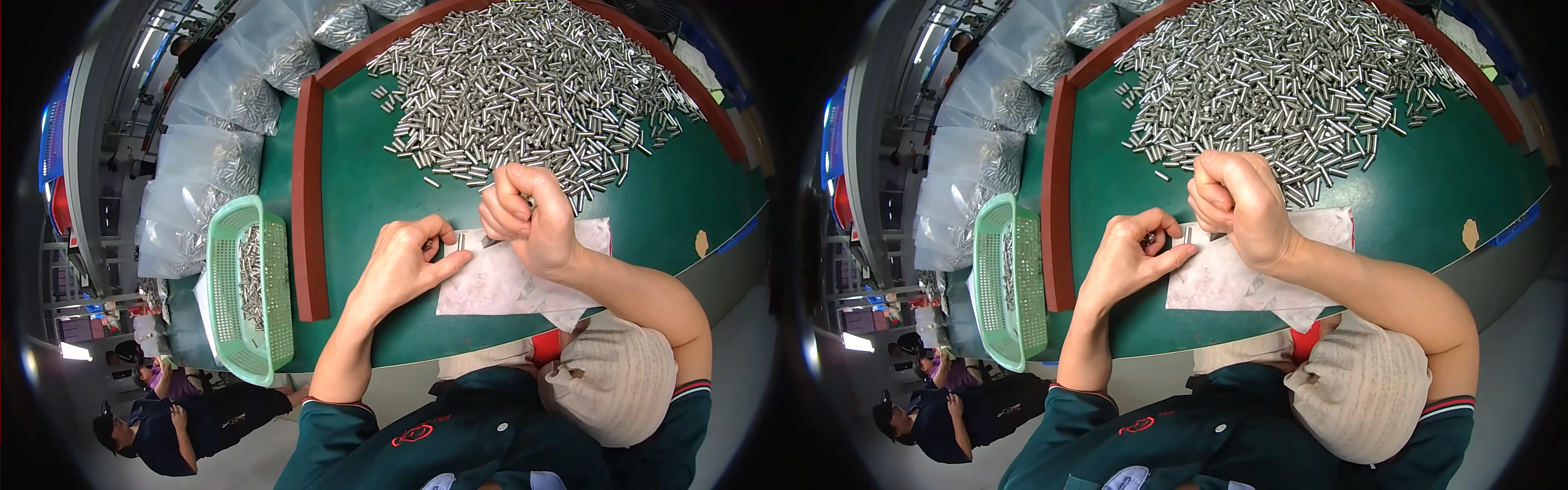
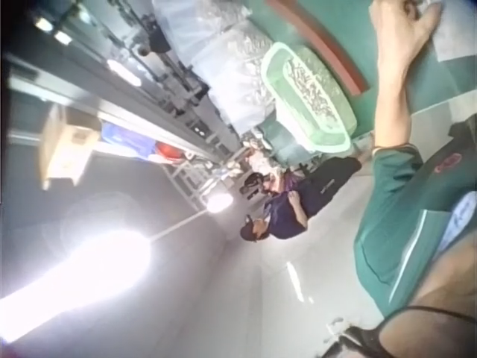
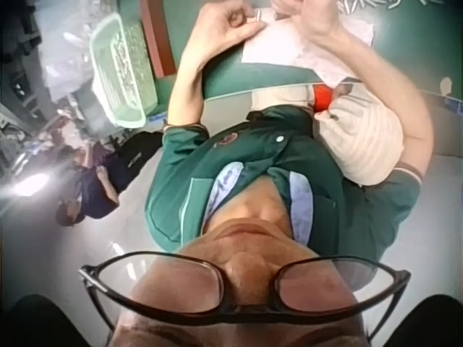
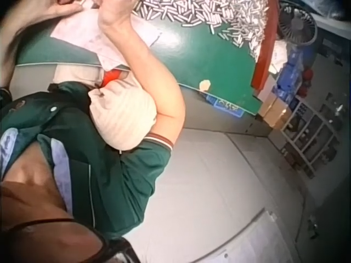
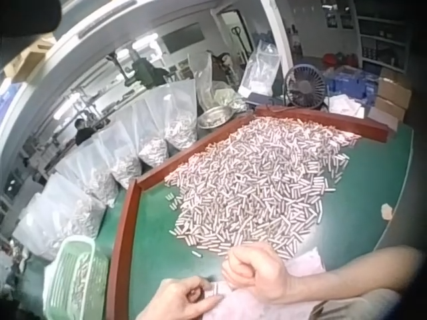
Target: Inspecting and assembling small metal pins using a precision hand tool at a workbench.
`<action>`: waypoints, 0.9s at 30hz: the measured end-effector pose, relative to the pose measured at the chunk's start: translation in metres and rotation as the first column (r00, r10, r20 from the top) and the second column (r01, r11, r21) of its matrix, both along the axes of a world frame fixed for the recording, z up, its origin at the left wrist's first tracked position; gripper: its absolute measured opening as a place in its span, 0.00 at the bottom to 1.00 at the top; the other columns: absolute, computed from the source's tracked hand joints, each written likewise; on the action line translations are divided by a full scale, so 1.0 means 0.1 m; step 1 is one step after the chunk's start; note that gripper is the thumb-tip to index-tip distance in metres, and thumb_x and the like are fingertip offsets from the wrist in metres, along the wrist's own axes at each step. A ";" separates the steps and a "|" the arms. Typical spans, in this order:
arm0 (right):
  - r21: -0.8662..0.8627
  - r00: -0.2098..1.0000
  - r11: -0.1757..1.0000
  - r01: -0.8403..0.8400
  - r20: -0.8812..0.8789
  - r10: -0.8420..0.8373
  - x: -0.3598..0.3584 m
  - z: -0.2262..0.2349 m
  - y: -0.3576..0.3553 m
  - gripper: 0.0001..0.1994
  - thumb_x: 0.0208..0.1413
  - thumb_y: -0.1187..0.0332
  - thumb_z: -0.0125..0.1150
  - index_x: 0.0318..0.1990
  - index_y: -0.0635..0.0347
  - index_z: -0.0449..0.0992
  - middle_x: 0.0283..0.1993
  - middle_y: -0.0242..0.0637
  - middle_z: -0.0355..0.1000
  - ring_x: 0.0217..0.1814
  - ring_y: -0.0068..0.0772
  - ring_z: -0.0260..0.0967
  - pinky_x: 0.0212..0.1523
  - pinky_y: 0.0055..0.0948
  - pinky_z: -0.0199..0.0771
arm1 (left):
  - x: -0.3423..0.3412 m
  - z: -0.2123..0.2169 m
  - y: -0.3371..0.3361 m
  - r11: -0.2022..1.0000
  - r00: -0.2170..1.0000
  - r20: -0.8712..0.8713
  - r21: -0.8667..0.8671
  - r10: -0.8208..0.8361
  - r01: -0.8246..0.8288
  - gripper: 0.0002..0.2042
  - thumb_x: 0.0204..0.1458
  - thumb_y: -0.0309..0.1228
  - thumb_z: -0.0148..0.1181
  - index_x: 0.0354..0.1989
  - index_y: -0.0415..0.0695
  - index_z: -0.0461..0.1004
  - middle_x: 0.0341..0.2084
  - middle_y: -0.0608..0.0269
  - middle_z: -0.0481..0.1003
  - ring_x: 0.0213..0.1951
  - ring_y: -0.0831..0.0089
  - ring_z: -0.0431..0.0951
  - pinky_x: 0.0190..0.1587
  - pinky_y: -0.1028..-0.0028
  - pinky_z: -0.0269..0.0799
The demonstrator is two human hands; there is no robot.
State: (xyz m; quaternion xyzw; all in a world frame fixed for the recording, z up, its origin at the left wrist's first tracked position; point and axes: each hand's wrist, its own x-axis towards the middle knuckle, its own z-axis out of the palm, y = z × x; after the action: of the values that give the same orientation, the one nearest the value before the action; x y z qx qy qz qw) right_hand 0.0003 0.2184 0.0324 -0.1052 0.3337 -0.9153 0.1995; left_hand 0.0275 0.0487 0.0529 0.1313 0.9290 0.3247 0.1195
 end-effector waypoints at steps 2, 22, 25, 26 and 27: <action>-0.078 1.000 0.997 0.001 -0.014 -0.002 0.00 0.03 0.01 0.17 0.51 0.67 0.35 0.11 0.54 0.50 0.08 0.25 0.44 0.10 0.16 0.37 0.13 0.20 0.37 | 0.02 -0.04 0.02 1.000 1.000 -0.004 0.021 -0.001 0.001 0.06 0.37 0.25 0.61 0.21 0.37 0.70 0.07 0.72 0.55 0.12 0.84 0.54 0.15 0.78 0.51; 0.017 0.995 0.999 0.033 -0.093 -0.031 0.04 -0.01 -0.06 0.19 0.54 0.63 0.35 0.11 0.53 0.49 0.07 0.24 0.44 0.11 0.18 0.35 0.14 0.21 0.38 | 0.05 -0.10 0.03 0.995 1.000 -0.012 0.104 0.008 -0.007 0.03 0.41 0.22 0.58 0.20 0.36 0.71 0.09 0.70 0.64 0.14 0.86 0.58 0.16 0.82 0.54; 0.019 0.994 0.999 0.036 -0.102 -0.034 0.04 -0.02 -0.05 0.19 0.54 0.63 0.35 0.11 0.53 0.49 0.07 0.24 0.44 0.11 0.18 0.35 0.15 0.21 0.38 | 0.05 -0.10 0.04 0.994 1.000 -0.013 0.110 0.008 -0.007 0.04 0.41 0.22 0.58 0.20 0.36 0.70 0.09 0.70 0.64 0.14 0.87 0.57 0.16 0.82 0.54; 0.022 0.994 0.999 0.038 -0.108 -0.035 0.04 -0.03 -0.05 0.19 0.54 0.63 0.35 0.11 0.53 0.49 0.07 0.24 0.44 0.11 0.18 0.35 0.15 0.21 0.38 | 0.05 -0.11 0.04 0.994 1.000 -0.015 0.111 0.009 -0.007 0.04 0.41 0.22 0.58 0.20 0.36 0.70 0.09 0.70 0.64 0.14 0.87 0.57 0.16 0.82 0.54; 0.022 0.994 0.999 0.037 -0.108 -0.035 0.04 -0.03 -0.06 0.19 0.54 0.63 0.35 0.11 0.53 0.49 0.07 0.24 0.44 0.11 0.18 0.35 0.15 0.21 0.38 | 0.06 -0.11 0.04 0.994 1.000 -0.017 0.112 0.010 -0.008 0.04 0.41 0.22 0.58 0.20 0.36 0.70 0.09 0.70 0.64 0.14 0.87 0.57 0.16 0.82 0.54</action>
State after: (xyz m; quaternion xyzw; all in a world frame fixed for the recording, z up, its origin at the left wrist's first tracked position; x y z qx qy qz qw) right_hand 0.0046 0.2124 0.0296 -0.1460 0.3565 -0.9078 0.1660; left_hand 0.0332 0.0522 0.0419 0.1363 0.9109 0.3758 0.1023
